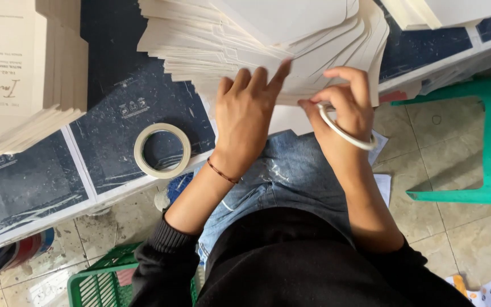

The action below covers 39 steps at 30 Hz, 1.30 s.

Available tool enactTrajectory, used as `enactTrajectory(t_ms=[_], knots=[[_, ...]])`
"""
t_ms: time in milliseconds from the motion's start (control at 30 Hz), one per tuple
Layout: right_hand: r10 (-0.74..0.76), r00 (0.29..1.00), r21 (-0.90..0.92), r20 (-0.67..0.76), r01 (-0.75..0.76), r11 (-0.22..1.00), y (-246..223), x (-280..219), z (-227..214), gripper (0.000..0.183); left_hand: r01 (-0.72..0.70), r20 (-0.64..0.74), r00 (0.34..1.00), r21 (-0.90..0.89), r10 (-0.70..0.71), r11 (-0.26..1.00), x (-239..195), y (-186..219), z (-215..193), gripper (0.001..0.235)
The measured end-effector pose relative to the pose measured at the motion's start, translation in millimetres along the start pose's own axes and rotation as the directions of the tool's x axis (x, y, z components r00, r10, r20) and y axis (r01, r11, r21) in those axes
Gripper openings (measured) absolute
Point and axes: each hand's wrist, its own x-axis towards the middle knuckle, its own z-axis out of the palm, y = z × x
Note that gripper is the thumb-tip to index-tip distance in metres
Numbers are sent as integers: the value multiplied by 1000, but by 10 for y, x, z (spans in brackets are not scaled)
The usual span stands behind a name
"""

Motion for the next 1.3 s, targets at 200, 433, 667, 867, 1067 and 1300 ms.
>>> enactTrajectory(t_ms=[200, 433, 667, 867, 1067, 1300], knots=[[-41, 997, 24, 68, 40, 999, -16, 40, 71, 19, 16, 91, 995, 267, -42, 963, -138, -59, 111, 89], [-23, 996, -24, 89, 25, 999, 254, -340, 312, 22, 4, 126, 992, -138, 14, 990, -687, 100, -54, 46], [-192, 981, -173, 3, 190, 966, 100, -455, 281, 14, -98, 147, 983, -111, 114, 989, -750, 250, 173, 51], [-40, 997, 132, 63, 31, 991, -173, -409, 368, 15, 180, 283, 950, -147, -133, 973, -681, -204, -285, 69], [14, 971, 299, 237, -87, 950, -499, -458, 934, 17, 514, 429, 794, -97, -430, 852, -880, -654, -639, 84], [-1, 954, 146, 299, -44, 988, -637, -456, 1077, 11, 626, 546, 696, -145, -466, 766, -1032, -706, -569, 90]])
